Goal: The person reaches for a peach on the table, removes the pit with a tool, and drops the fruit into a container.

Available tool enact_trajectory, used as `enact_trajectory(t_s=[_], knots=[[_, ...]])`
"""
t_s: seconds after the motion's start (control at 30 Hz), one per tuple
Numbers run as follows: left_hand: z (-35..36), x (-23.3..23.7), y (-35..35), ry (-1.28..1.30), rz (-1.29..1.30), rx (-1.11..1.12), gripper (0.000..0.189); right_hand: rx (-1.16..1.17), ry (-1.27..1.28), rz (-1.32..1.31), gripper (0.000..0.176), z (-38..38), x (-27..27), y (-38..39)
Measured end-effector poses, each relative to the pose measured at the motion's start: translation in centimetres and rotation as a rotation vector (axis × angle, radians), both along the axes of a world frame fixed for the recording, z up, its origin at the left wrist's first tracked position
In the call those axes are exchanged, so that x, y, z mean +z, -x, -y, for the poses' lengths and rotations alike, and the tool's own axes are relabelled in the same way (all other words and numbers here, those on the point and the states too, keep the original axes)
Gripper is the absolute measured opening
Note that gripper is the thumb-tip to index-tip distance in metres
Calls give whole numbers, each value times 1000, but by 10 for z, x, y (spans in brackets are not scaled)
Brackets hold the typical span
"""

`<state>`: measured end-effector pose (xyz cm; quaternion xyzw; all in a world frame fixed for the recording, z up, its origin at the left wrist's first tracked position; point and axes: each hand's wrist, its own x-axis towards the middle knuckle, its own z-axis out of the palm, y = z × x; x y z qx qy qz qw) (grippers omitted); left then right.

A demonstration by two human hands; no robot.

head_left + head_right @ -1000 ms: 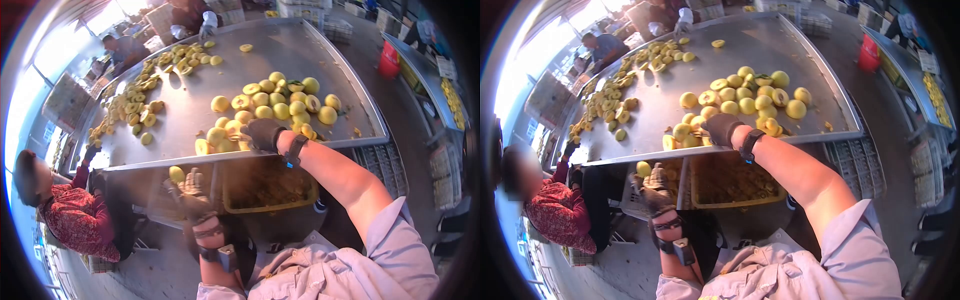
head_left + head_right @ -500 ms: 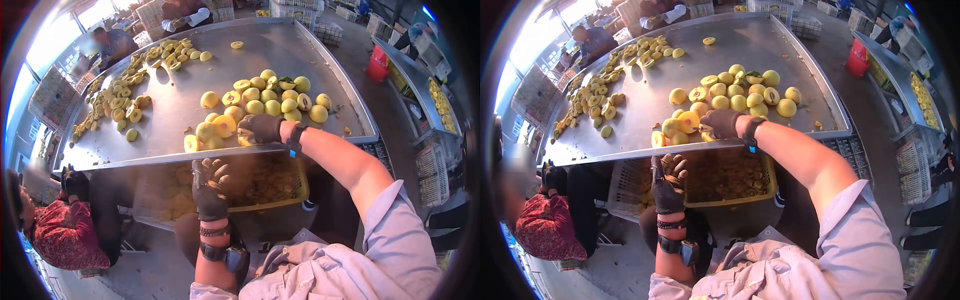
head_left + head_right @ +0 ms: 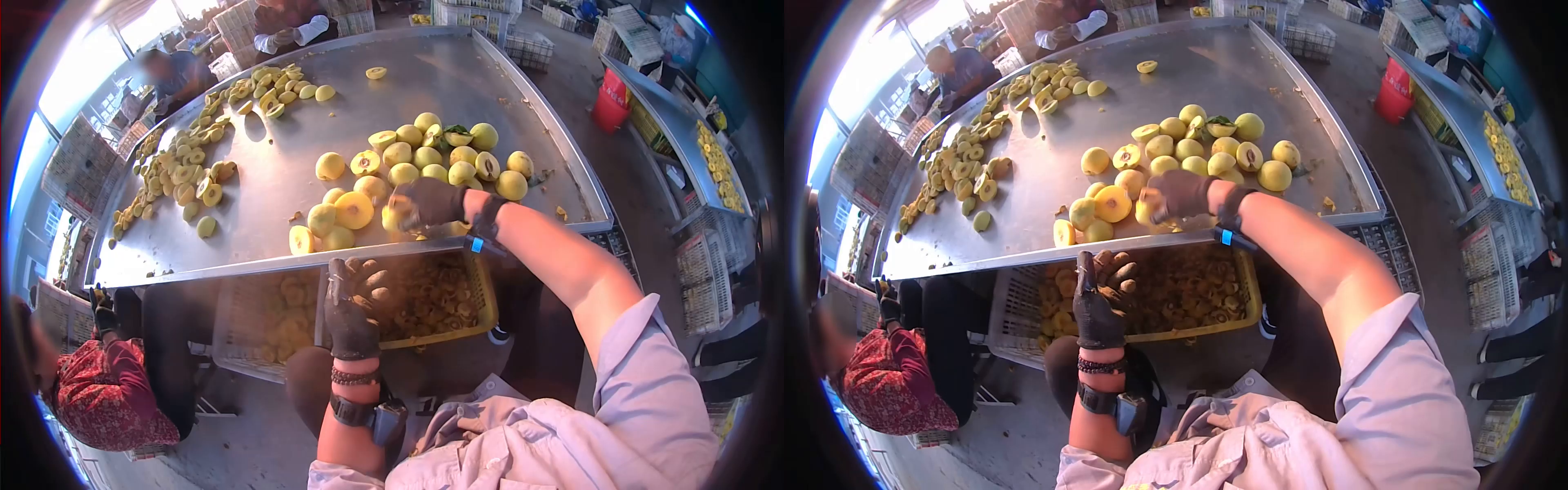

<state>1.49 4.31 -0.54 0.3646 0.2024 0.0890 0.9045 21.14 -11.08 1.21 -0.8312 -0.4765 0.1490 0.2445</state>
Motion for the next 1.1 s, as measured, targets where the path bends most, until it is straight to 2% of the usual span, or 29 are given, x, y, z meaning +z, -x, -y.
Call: enact_trajectory(t_s=[0.1, 0.2, 0.27, 0.3, 0.33, 0.43, 0.5, 0.53, 0.57, 0.6, 0.67, 0.73, 0.83, 0.97, 1.07, 1.1], knots=[[4, -1, -3, -23, 9, -13, 48, -307, -292, -710, 35, 24, 24, 8], [15, 5, -7, -85, 23, -27, 47, -318, -427, -763, 30, 36, 36, 27], [29, 18, -9, -123, 35, -37, 45, -410, -589, -1012, 24, 36, 49, 51], [31, 18, -12, -134, 49, -22, 45, -366, -490, -874, 18, 38, 56, 56], [33, 17, -15, -145, 61, -6, 45, -321, -391, -738, 21, 41, 62, 60], [32, 21, -18, -332, 243, -58, 46, -234, -435, -831, 14, 43, 57, 68], [28, 26, -18, -605, 377, -85, 46, -328, -436, -1153, 10, 41, 61, 79], [26, 29, -17, -791, 424, -78, 45, -284, -430, -1149, 20, 40, 56, 83], [25, 30, -15, -977, 470, -72, 44, -290, -411, -1147, 20, 41, 51, 84], [25, 31, -13, -927, 355, -138, 35, -295, -393, -1143, 21, 42, 46, 84], [15, 19, -14, -1211, 505, -147, 32, -294, -369, -1136, 22, 42, 42, 89], [7, 0, -16, -1382, 566, -148, 30, -279, -356, -1126, 23, 37, 43, 96], [4, -11, -6, -1387, 490, -140, 32, -384, -436, -1170, 26, 27, 34, 104], [8, -13, 0, -1258, 354, -111, 33, -424, -393, -1138, 29, 26, 44, 114], [10, -9, 0, -977, 325, -136, 34, -379, -345, -1040, 30, 31, 44, 116], [10, -9, 0, -957, 334, -140, 35, -380, -351, -1009, 29, 33, 43, 117]])
